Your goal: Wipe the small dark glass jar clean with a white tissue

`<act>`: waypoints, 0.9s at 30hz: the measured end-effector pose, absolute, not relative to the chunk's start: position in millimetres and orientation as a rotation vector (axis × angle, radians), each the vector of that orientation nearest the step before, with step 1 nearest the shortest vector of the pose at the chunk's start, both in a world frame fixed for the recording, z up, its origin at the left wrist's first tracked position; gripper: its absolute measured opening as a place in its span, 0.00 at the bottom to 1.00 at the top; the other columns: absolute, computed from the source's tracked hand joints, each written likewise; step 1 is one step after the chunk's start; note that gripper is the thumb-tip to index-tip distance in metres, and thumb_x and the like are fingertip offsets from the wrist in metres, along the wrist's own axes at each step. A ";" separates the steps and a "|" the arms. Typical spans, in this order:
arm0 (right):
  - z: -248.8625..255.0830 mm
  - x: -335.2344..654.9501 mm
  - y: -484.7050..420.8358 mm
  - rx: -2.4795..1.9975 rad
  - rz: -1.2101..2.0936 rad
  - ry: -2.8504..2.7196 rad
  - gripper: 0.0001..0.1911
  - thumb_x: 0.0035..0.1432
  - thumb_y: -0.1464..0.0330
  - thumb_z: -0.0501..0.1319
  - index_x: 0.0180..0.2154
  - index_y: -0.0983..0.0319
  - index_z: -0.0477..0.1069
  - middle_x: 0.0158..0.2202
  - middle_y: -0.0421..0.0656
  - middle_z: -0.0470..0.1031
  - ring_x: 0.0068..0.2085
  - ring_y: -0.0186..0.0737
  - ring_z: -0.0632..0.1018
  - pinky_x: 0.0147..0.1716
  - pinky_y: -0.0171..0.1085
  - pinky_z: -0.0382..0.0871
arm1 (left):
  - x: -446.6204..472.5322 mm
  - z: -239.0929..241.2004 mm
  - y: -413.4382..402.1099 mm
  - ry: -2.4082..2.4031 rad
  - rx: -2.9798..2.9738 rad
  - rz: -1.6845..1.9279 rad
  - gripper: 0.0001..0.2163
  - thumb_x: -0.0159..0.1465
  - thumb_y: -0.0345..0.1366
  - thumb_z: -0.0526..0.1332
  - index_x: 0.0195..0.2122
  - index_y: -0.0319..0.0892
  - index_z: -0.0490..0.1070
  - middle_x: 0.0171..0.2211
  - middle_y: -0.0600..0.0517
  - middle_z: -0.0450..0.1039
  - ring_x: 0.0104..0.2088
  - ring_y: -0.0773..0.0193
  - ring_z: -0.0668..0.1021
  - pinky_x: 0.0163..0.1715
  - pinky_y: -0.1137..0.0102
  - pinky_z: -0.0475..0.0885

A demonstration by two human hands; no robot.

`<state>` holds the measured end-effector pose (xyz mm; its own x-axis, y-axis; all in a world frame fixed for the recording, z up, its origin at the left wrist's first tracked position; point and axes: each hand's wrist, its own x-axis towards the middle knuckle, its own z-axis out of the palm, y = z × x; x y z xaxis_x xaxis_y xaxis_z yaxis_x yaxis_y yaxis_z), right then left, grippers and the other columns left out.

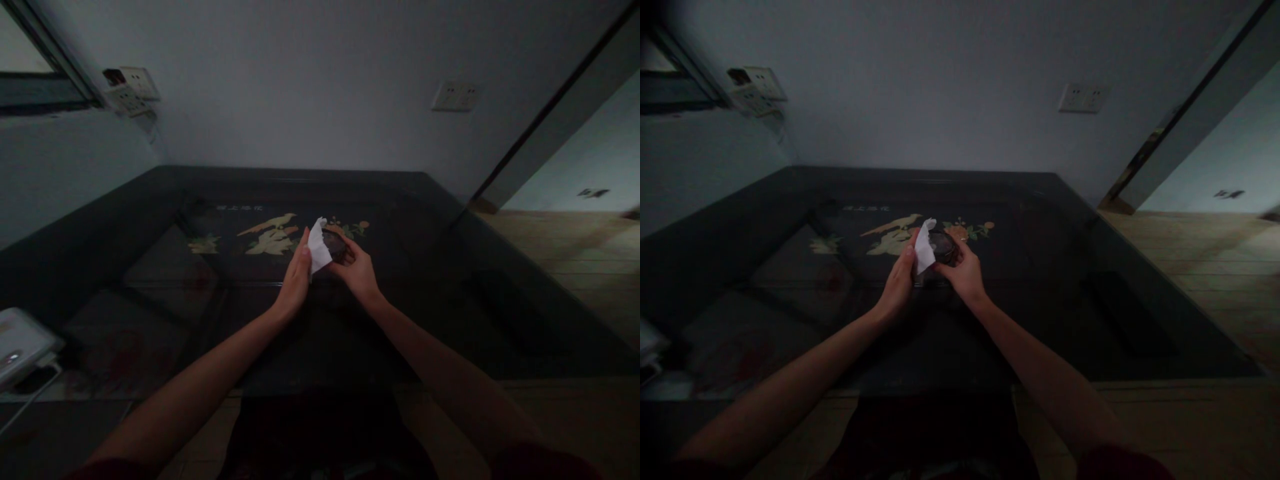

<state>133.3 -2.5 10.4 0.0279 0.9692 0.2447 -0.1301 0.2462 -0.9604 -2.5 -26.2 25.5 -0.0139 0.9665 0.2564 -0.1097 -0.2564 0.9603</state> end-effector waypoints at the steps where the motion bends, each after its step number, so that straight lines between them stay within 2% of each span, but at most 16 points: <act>1: 11.5 135.0 -0.8 -0.943 1.066 -1.210 0.42 0.35 0.63 0.74 0.54 0.64 0.68 0.52 0.52 0.76 0.53 0.51 0.77 0.57 0.51 0.68 | -2.9 27.9 -26.3 0.983 1.332 1.432 0.21 0.67 0.46 0.52 0.58 0.46 0.66 0.65 0.49 0.60 0.66 0.59 0.61 0.65 0.62 0.52; 7: 12.1 135.2 0.1 -0.964 1.043 -1.232 0.41 0.38 0.63 0.73 0.56 0.62 0.67 0.52 0.51 0.76 0.52 0.50 0.77 0.56 0.51 0.70 | -7.9 29.0 -17.7 1.024 1.387 1.499 0.18 0.64 0.43 0.57 0.53 0.45 0.68 0.56 0.46 0.70 0.57 0.57 0.70 0.59 0.63 0.61; 13: 5.9 121.2 -15.0 -0.971 1.049 -1.298 0.45 0.35 0.64 0.75 0.57 0.63 0.66 0.52 0.52 0.75 0.53 0.51 0.77 0.56 0.49 0.70 | -7.2 16.3 -18.5 1.088 1.407 1.572 0.18 0.67 0.45 0.52 0.53 0.44 0.68 0.56 0.46 0.68 0.58 0.60 0.69 0.60 0.66 0.59; 18: 8.4 117.2 -26.6 -0.965 0.963 -1.394 0.43 0.36 0.63 0.75 0.56 0.62 0.67 0.54 0.50 0.74 0.55 0.52 0.75 0.57 0.48 0.68 | -5.7 19.0 -16.0 1.116 1.193 1.571 0.17 0.64 0.46 0.55 0.47 0.40 0.72 0.44 0.47 0.75 0.44 0.59 0.76 0.47 0.67 0.69; 21: 11.5 119.5 -28.5 -0.968 0.928 -1.465 0.44 0.37 0.64 0.75 0.57 0.62 0.66 0.56 0.51 0.73 0.56 0.52 0.74 0.58 0.48 0.68 | -10.3 23.2 -7.7 1.075 1.015 1.507 0.15 0.60 0.44 0.59 0.40 0.39 0.74 0.37 0.48 0.77 0.36 0.61 0.76 0.40 0.69 0.71; 27: 11.3 119.9 -27.7 -0.941 0.970 -1.529 0.46 0.35 0.65 0.76 0.57 0.63 0.66 0.55 0.52 0.73 0.55 0.51 0.75 0.57 0.48 0.68 | -20.8 28.1 6.4 1.029 0.815 1.305 0.11 0.56 0.41 0.61 0.33 0.37 0.74 0.31 0.49 0.76 0.32 0.61 0.77 0.37 0.69 0.72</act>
